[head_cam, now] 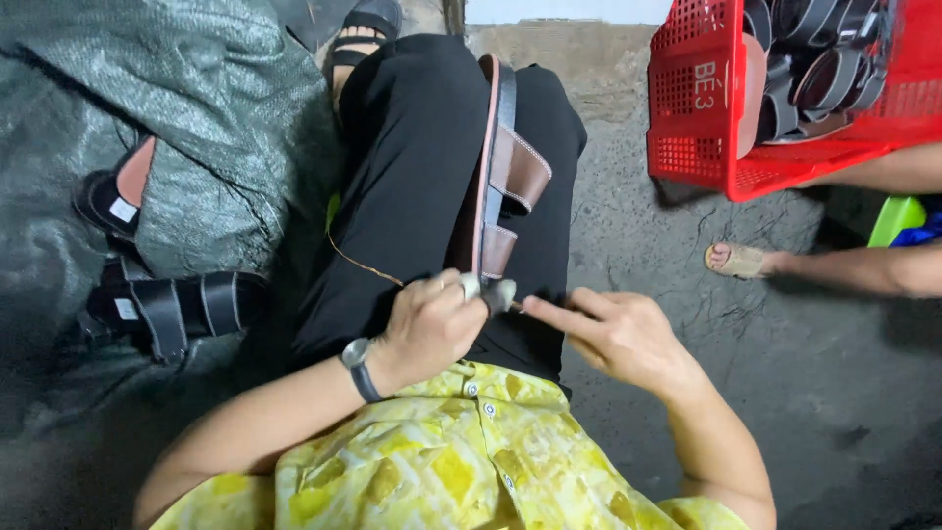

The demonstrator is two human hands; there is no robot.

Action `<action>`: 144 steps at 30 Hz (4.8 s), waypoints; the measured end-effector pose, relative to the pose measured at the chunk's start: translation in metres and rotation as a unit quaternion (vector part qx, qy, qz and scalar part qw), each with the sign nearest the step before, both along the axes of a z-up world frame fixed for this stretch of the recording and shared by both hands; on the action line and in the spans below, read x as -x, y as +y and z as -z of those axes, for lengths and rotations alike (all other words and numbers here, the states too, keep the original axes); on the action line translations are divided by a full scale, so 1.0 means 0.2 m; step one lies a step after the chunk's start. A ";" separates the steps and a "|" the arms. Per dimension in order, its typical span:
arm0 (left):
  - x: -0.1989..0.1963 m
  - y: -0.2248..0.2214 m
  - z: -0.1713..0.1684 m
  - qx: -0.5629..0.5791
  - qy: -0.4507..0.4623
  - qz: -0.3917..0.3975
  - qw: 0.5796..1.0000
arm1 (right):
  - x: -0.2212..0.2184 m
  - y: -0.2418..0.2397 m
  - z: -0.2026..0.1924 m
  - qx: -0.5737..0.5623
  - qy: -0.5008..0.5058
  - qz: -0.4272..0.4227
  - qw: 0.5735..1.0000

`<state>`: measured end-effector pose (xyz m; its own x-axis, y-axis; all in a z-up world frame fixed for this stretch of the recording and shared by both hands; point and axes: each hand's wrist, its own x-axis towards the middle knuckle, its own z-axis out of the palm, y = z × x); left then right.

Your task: Hand-sewing the straps of sandals to the soles using a needle and thread.

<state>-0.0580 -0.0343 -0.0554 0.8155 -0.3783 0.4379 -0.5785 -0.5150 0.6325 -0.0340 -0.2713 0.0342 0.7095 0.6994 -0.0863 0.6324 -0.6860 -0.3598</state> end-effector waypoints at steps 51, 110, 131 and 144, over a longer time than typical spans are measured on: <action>-0.25 0.30 -0.20 0.525 0.474 -0.006 0.706 | 0.06 0.22 0.30 -0.370 0.033 0.033 0.928; -0.18 0.12 -0.17 0.119 0.164 0.026 0.979 | 0.31 0.03 0.35 -0.460 0.116 0.319 0.820; -0.18 0.08 -0.08 0.207 0.246 -0.002 0.947 | 0.21 0.35 0.32 -0.401 0.047 0.352 0.844; -0.19 0.24 -0.22 -0.084 -0.008 0.001 0.996 | 0.20 0.20 0.26 -0.463 0.108 0.399 0.784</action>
